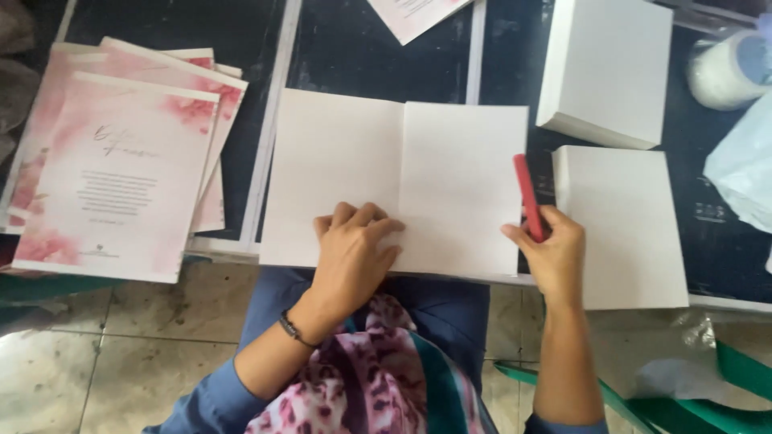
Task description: Folding printed paper sheets and using a hand tool to crease the folds.
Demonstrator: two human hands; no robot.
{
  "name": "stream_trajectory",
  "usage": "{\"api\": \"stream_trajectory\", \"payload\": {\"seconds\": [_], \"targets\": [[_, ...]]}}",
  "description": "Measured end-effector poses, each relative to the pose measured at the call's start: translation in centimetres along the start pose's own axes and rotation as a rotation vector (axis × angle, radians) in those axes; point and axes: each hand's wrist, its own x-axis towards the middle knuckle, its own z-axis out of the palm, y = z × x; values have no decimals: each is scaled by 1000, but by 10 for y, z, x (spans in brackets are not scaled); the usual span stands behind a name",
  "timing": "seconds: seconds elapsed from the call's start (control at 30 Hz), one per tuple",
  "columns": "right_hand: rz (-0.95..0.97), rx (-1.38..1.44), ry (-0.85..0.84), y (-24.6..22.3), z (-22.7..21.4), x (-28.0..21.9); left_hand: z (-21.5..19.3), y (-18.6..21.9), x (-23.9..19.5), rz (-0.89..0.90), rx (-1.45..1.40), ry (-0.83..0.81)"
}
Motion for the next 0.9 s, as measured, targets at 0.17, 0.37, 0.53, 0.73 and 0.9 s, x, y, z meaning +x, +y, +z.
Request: {"api": "stream_trajectory", "payload": {"seconds": [0.17,0.37,0.53,0.73,0.9], "targets": [[66,-14,-8,-6,3,-3,-2,3,0,-35,34,-58],[84,-58,-9,-12,4,-6,3,2,-4,51,111,9],[12,-60,0,-1,2,-9,-11,11,-49,272,-462,-15],[76,-80,-16,-20,-23,-36,-18,-46,-106,-376,-1554,-245],[177,-72,-50,-60,-2,-41,-39,-58,-63,-187,-1154,15]]}}
